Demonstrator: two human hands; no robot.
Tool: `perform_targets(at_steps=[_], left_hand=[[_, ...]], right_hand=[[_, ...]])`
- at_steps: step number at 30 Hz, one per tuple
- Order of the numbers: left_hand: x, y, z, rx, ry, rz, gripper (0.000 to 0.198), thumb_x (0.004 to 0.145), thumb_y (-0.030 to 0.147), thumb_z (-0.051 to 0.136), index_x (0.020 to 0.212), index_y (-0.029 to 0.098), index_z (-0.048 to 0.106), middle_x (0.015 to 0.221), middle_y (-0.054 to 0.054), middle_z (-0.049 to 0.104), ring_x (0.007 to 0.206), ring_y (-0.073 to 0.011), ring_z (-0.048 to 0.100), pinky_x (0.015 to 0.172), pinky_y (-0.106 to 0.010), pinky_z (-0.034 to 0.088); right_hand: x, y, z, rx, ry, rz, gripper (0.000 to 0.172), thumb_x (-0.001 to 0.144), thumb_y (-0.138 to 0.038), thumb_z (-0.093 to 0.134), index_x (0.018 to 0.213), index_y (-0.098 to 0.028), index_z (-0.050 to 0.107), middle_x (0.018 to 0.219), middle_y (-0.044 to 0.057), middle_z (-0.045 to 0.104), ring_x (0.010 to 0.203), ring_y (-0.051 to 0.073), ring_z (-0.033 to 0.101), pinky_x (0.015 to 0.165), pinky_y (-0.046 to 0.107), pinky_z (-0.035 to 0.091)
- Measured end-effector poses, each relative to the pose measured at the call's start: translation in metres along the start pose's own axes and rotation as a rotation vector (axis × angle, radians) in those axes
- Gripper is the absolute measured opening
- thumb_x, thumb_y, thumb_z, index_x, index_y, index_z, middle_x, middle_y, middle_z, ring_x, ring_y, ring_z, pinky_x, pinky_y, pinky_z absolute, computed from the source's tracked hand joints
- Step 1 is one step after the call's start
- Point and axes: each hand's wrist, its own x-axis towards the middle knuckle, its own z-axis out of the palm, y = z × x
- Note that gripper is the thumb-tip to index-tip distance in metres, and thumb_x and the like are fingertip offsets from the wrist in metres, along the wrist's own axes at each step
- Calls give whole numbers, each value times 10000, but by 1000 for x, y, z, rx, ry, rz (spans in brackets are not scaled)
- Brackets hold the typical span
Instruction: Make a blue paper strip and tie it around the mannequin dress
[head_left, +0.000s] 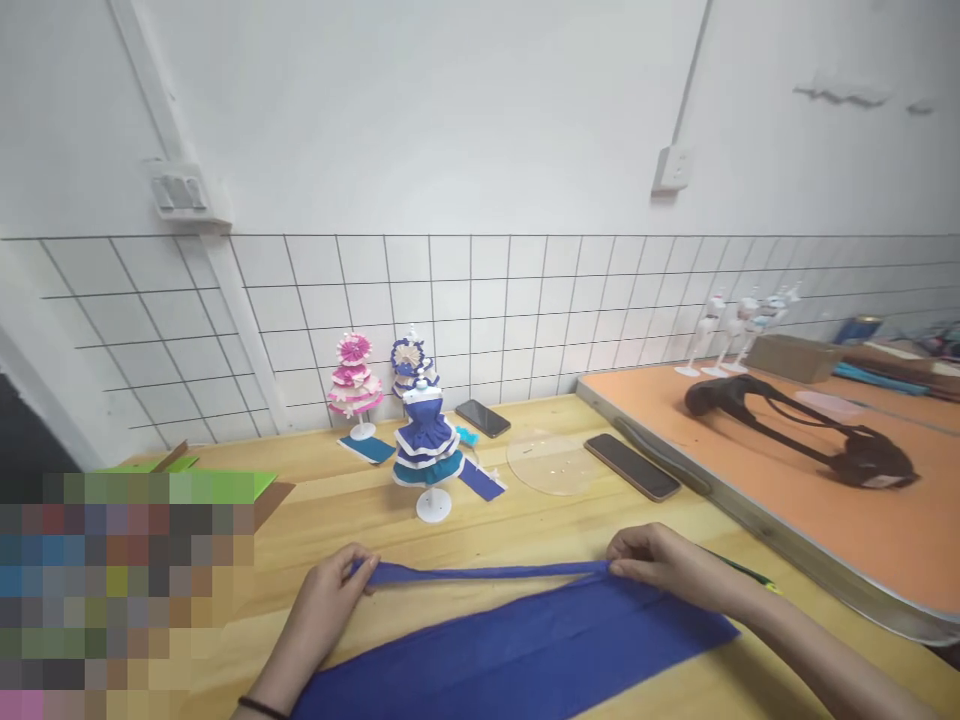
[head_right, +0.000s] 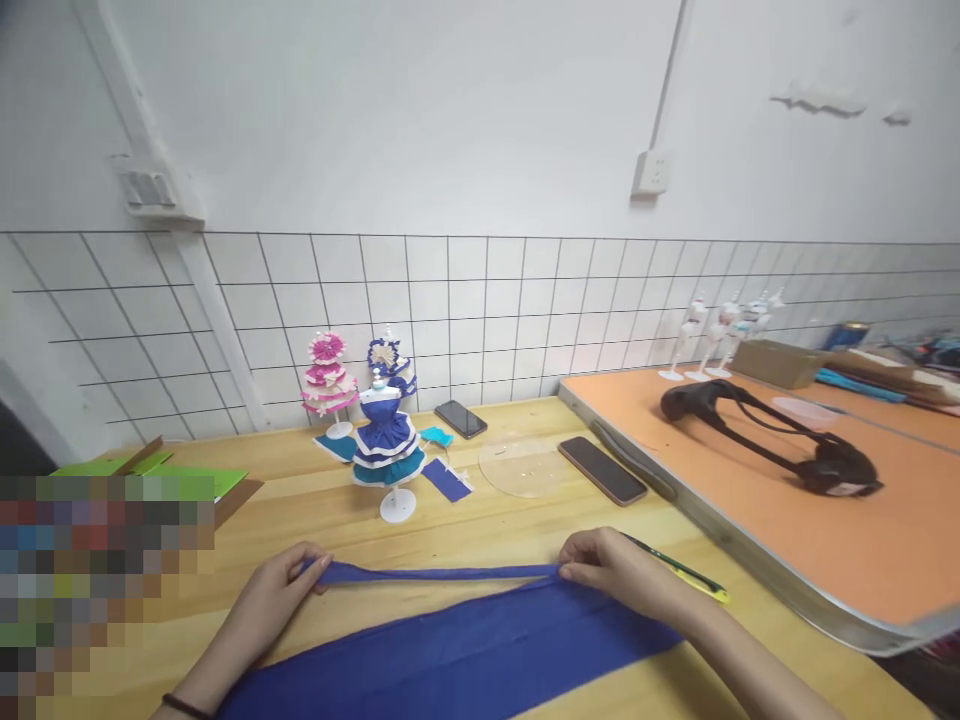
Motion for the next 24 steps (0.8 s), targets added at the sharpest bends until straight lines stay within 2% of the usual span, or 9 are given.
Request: perform_targets(at_steps=[5, 10, 17, 24], left_hand=[[5, -5, -4, 207, 31, -15, 270, 744, 441, 457, 672, 235, 614, 714, -9, 696, 737, -225, 635, 650, -254, 427], [7, -9, -7, 351, 1, -35, 306, 751, 452, 429, 652, 243, 629, 701, -7, 687, 751, -237, 634, 653, -260, 425], [10, -14, 1, 443, -62, -70, 291, 747, 402, 436, 544, 218, 532, 546, 21, 590, 605, -194, 596, 552, -226, 378], [4, 3, 8, 491, -139, -78, 250, 758, 317, 422, 554, 200, 507, 594, 4, 608, 644, -180, 599, 567, -224, 352]], right_hand=[[-11, 20, -23, -123, 132, -26, 290, 823, -401, 482, 724, -175, 634, 626, 11, 582, 573, 145, 485, 546, 249, 357], [-19, 33, -38, -177, 185, -14, 299, 839, -376, 452, 720, -180, 643, 616, 27, 617, 553, 153, 526, 533, 247, 380], [-20, 55, -39, -288, 271, 4, 276, 822, -357, 473, 772, -178, 677, 787, 69, 689, 718, 193, 600, 668, 270, 435], [-17, 81, -40, -417, 308, 2, 310, 838, -370, 440, 806, -184, 686, 812, 96, 676, 762, 225, 602, 703, 323, 455]])
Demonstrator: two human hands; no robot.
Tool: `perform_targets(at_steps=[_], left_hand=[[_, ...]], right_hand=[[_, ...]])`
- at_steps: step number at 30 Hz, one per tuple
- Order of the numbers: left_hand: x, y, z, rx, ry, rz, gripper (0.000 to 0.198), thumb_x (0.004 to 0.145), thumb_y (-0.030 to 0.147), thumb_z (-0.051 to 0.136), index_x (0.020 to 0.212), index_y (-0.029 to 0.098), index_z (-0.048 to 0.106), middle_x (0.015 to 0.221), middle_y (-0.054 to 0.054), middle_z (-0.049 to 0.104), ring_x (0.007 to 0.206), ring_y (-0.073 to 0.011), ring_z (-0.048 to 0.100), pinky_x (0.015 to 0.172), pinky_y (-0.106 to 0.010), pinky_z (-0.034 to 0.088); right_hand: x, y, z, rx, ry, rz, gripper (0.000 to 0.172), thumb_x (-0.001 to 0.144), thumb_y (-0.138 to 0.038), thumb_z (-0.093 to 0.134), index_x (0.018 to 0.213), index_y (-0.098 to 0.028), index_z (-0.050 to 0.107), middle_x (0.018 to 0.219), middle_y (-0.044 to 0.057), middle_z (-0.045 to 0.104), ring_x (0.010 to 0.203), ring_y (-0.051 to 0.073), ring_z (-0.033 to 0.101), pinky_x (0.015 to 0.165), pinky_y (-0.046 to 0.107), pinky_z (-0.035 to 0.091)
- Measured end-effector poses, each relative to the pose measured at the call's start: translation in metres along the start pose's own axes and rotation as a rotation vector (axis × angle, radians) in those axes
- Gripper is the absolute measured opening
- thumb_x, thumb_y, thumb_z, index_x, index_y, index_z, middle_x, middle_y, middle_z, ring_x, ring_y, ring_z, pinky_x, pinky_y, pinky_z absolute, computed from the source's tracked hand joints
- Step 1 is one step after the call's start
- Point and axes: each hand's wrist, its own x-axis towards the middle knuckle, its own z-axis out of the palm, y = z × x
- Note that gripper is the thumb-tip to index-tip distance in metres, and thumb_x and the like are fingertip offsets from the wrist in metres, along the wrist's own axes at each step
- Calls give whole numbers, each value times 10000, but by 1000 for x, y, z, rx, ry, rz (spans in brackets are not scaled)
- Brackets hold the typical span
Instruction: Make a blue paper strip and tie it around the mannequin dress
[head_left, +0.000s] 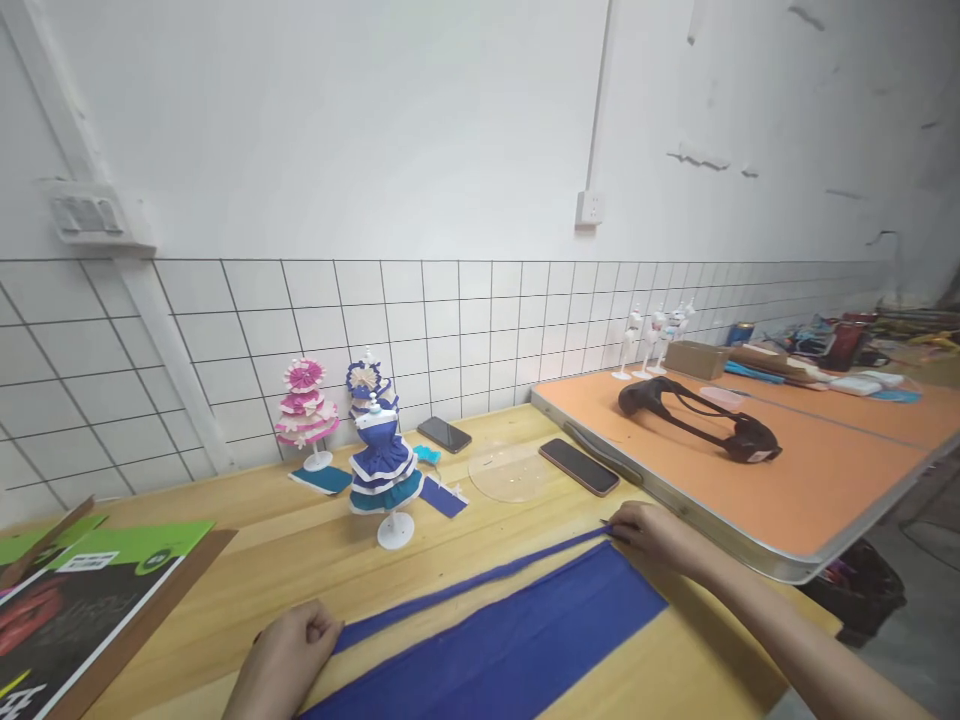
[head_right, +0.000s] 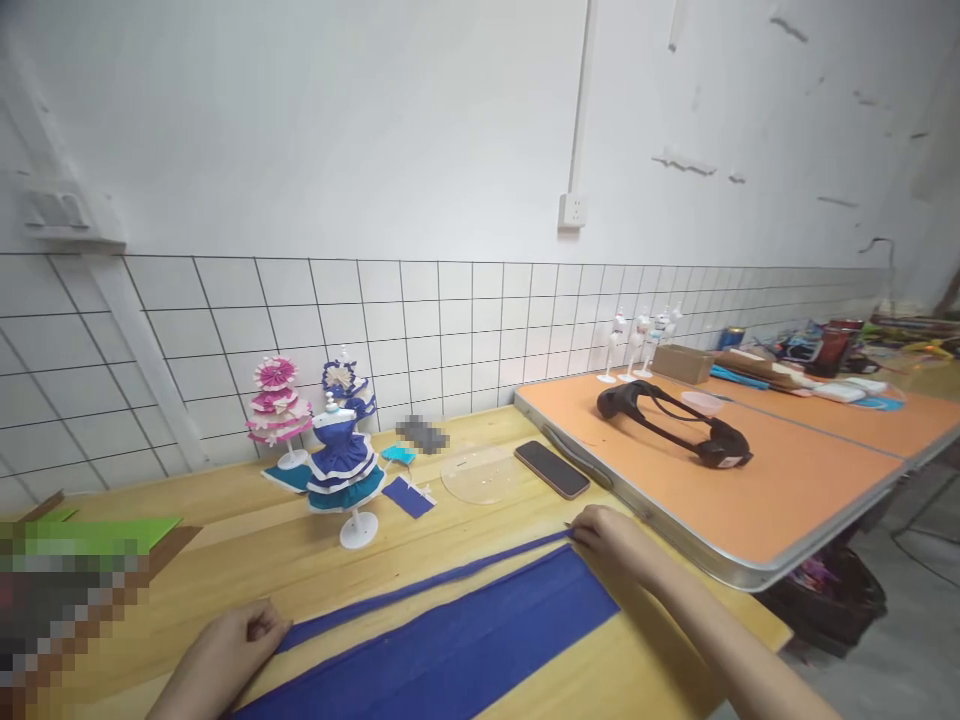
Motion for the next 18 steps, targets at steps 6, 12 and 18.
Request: perform_targets(at_steps=[6, 12, 18], left_hand=[[-6, 8, -4, 90, 31, 20, 238, 787, 254, 395, 588, 195, 512, 624, -3, 612, 663, -170, 597, 599, -233, 357], [-6, 5, -2, 93, 16, 70, 209, 814, 253, 412, 742, 185, 596, 756, -36, 649, 748, -187, 601, 686, -269, 406], [-6, -1, 5, 146, 229, 276, 209, 760, 189, 539, 944, 197, 638, 917, -73, 626, 916, -244, 554, 807, -353, 409]], right_hand=[[15, -47, 10, -120, 156, -150, 300, 844, -327, 466, 1037, -161, 624, 1041, 165, 596, 970, 283, 541, 826, 435, 433], [35, -171, 31, 116, 20, -609, 254, 916, -195, 373, 1054, -190, 586, 994, 82, 594, 909, 173, 515, 805, 309, 410], [57, -209, 61, 61, -52, -685, 248, 923, -212, 385, 877, -175, 626, 833, 47, 621, 786, 151, 517, 731, 260, 374]])
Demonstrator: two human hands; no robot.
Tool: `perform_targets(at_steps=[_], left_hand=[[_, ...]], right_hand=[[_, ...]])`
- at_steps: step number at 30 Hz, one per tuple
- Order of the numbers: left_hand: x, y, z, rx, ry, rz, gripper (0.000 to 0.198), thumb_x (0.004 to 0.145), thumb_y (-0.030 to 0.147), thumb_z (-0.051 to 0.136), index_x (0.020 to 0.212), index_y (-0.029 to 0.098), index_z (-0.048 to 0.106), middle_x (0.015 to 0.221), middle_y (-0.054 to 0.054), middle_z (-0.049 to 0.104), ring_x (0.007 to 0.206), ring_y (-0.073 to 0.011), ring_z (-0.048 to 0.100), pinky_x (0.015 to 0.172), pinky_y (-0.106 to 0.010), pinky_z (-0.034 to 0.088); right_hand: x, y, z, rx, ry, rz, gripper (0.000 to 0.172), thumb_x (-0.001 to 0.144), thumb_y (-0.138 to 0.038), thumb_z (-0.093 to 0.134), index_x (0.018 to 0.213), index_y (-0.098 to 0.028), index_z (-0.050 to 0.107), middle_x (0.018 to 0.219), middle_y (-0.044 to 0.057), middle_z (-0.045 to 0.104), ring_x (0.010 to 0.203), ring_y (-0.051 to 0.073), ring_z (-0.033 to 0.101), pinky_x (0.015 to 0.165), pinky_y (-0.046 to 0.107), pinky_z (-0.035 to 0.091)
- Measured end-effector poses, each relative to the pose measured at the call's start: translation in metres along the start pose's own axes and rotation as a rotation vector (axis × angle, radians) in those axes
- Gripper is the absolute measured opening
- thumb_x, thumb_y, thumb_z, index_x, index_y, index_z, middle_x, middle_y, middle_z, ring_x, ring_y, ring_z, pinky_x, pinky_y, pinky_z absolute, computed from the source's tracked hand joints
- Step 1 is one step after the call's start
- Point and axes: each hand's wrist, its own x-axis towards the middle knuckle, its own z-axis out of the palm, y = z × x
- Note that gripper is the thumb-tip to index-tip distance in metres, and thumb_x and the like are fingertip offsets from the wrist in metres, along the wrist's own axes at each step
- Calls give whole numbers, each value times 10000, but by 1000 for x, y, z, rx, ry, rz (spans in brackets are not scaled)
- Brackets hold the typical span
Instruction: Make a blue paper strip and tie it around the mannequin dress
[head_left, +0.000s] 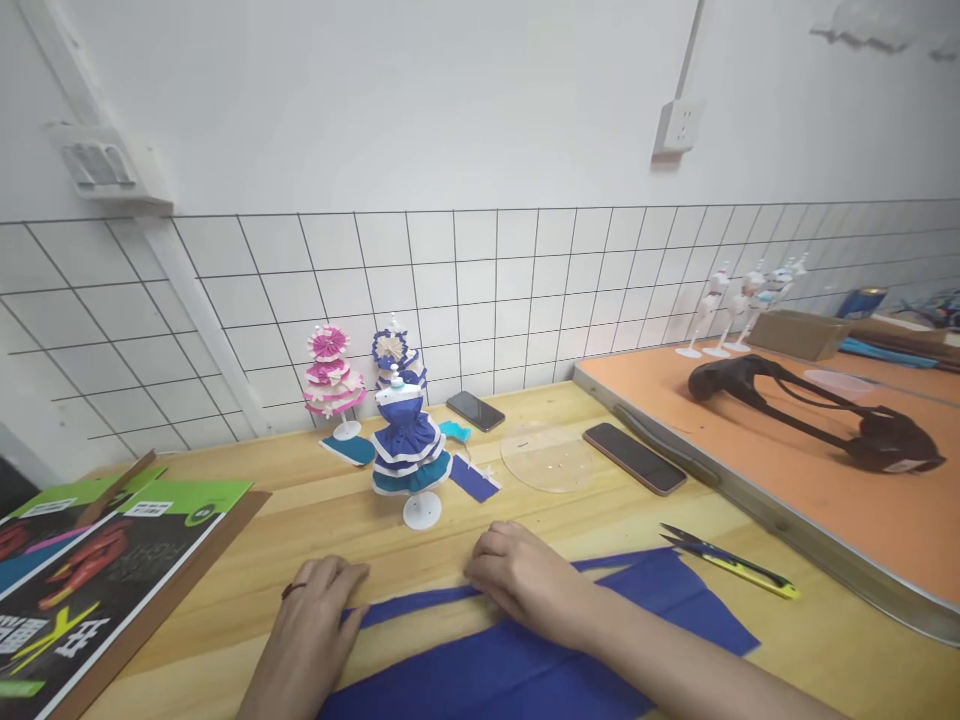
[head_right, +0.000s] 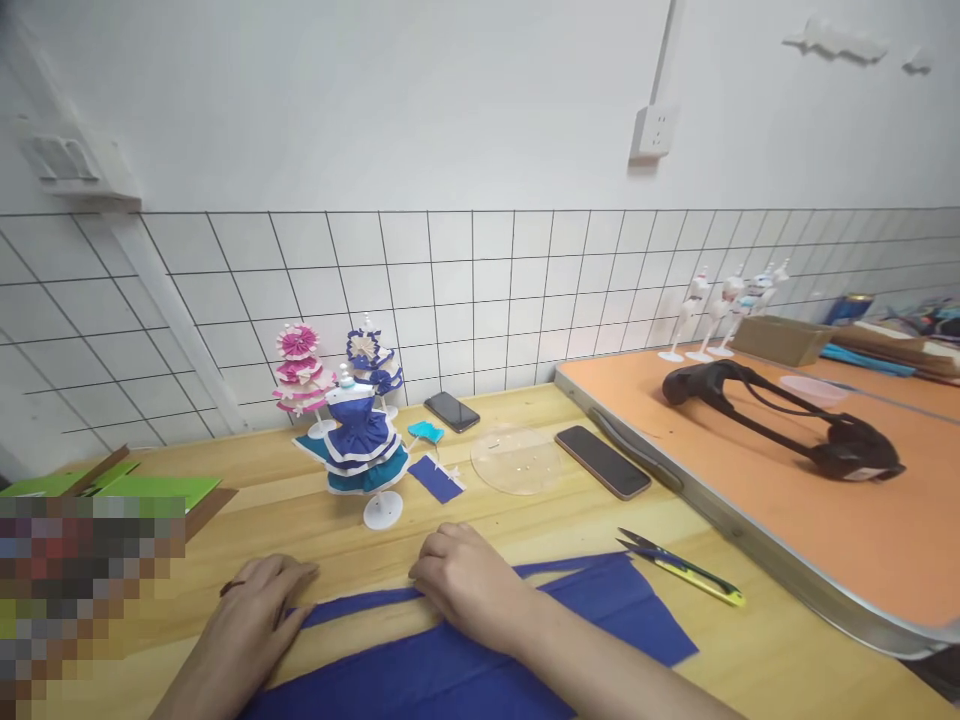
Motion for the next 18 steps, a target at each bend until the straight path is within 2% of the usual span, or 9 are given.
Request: perform_targets(at_steps=[2, 5, 9, 12, 18], left_hand=[[1, 6, 3, -40, 17, 97, 211, 798, 156, 491, 937, 211, 640, 878, -64, 614, 872, -230, 555, 779, -349, 418], [3, 21, 9, -145, -48, 175, 238, 861, 163, 412, 927, 214, 635, 825, -52, 609, 821, -204, 562, 752, -332, 429], [4, 36, 15, -259, -153, 113, 181, 857, 218, 469, 944, 203, 627, 875, -53, 628, 849, -193, 585, 765, -303, 447], [3, 40, 15, -259, -193, 64, 154, 824, 214, 526, 938, 196, 627, 887, -53, 635, 858, -201, 592, 767, -305, 449], [2, 48, 7, -201, -221, 45, 139, 844, 199, 483, 848, 188, 622, 857, -46, 634, 847, -194, 586, 754, -305, 429]], right_hand=[[6, 5, 9, -32, -21, 30, 243, 918, -227, 406, 831, -175, 628, 792, 39, 622, 761, 147, 527, 699, 246, 366], [11, 9, 20, -68, -55, 41, 224, 901, -240, 449, 778, -179, 627, 754, 25, 622, 735, 141, 540, 665, 234, 356], [11, 6, 24, -78, -67, 35, 260, 907, -288, 441, 753, -181, 622, 731, 21, 619, 716, 141, 542, 644, 237, 345], [8, 4, 24, -63, -69, 29, 289, 917, -324, 418, 767, -183, 622, 739, 25, 616, 726, 146, 541, 651, 242, 342], [4, 9, 25, -98, -115, 27, 263, 911, -212, 408, 743, -181, 608, 745, 24, 603, 720, 141, 542, 640, 240, 338]])
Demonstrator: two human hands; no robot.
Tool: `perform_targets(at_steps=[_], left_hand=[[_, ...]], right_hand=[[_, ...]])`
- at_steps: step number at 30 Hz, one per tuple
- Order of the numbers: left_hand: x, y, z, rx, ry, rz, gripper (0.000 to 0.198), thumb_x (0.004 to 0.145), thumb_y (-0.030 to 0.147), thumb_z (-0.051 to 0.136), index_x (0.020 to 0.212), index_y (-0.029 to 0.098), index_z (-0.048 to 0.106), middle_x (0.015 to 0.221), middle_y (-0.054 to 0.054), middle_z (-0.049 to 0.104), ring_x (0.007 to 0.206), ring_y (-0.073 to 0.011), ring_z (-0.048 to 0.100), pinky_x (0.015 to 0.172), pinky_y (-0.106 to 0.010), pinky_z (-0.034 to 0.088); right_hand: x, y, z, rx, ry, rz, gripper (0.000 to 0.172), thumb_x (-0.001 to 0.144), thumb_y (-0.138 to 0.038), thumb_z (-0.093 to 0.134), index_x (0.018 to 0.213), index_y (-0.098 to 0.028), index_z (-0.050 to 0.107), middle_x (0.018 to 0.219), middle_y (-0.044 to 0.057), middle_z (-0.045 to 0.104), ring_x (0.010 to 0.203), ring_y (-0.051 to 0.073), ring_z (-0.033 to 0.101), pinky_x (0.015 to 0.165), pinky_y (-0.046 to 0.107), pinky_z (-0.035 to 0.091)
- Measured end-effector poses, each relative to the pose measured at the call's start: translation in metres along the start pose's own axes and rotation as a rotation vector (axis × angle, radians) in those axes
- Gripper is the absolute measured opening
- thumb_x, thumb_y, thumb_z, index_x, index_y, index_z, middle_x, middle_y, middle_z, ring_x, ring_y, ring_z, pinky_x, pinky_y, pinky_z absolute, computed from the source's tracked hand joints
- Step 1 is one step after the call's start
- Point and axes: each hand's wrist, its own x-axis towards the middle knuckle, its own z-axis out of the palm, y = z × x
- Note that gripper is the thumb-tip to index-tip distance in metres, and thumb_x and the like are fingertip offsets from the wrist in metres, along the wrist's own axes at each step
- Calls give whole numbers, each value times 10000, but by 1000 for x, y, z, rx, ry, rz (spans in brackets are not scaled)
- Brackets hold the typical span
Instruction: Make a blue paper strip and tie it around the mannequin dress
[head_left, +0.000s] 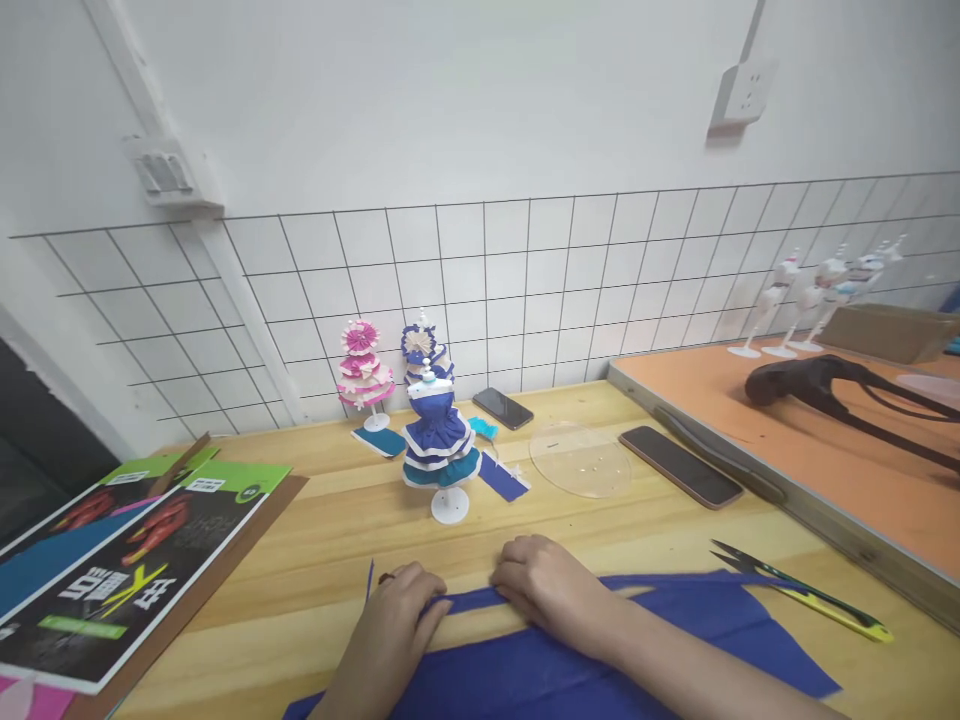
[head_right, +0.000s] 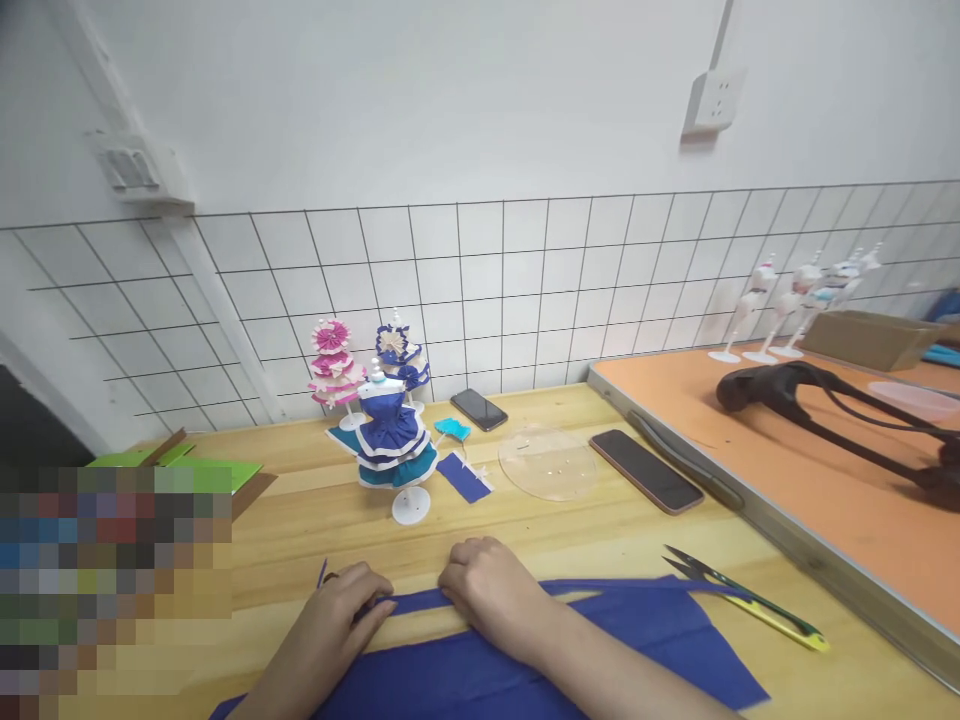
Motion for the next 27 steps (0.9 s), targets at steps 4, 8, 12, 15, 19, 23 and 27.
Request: perform_targets(at_steps=[4, 8, 12, 15, 19, 23, 27], left_hand=[[0, 6, -3, 27, 4, -17, 156, 849, 205, 465, 819, 194, 618, 855, -39, 629, 836, -189, 577, 743, -296, 414], [0, 9, -3, 33, 10, -44, 144, 842, 223, 462, 821, 201, 603, 866, -39, 623, 831, -191, 567, 723, -286, 401], [1, 11, -3, 9, 12, -77, 97, 815, 217, 482, 833, 202, 576, 862, -34, 623, 845, -191, 562, 726, -281, 387], [3, 13, -3, -8, 15, -116, 87, 798, 244, 503, 844, 198, 561, 850, -29, 622, 836, -193, 561, 725, -287, 377], [6, 20, -4, -2, 12, -186, 153, 816, 332, 474, 835, 199, 549, 840, -31, 630, 828, -205, 561, 718, -298, 367], [10, 27, -4, 33, 5, -237, 196, 843, 352, 419, 811, 197, 534, 847, -37, 636, 822, -207, 564, 714, -298, 358], [16, 33, -2, 98, -13, -297, 224, 845, 372, 404, 781, 191, 520, 831, -43, 635, 813, -209, 570, 714, -303, 356]], right_hand=[[-7, 7, -1, -10, -1, -13, 275, 921, -208, 382, 758, -184, 602, 758, 24, 592, 722, 140, 546, 639, 237, 352], [-18, 16, -4, -3, 2, -15, 288, 933, -205, 346, 786, -184, 592, 766, 30, 584, 711, 148, 546, 646, 246, 375], [-31, 26, -7, 6, 2, -23, 276, 940, -189, 319, 889, -183, 590, 783, 40, 580, 720, 154, 550, 653, 251, 387], [-40, 32, -10, -24, -19, -52, 289, 952, -200, 305, 859, -184, 579, 783, 38, 576, 719, 153, 541, 652, 251, 383], [-50, 40, -15, -48, -27, -86, 287, 955, -203, 307, 831, -182, 564, 787, 33, 572, 709, 148, 527, 647, 249, 371], [-57, 48, -18, -49, -31, -93, 274, 953, -187, 305, 909, -193, 576, 788, 26, 565, 709, 146, 519, 647, 246, 366], [-63, 58, -15, -52, -16, -120, 277, 948, -171, 304, 992, -203, 576, 785, 28, 563, 702, 156, 511, 639, 257, 362]])
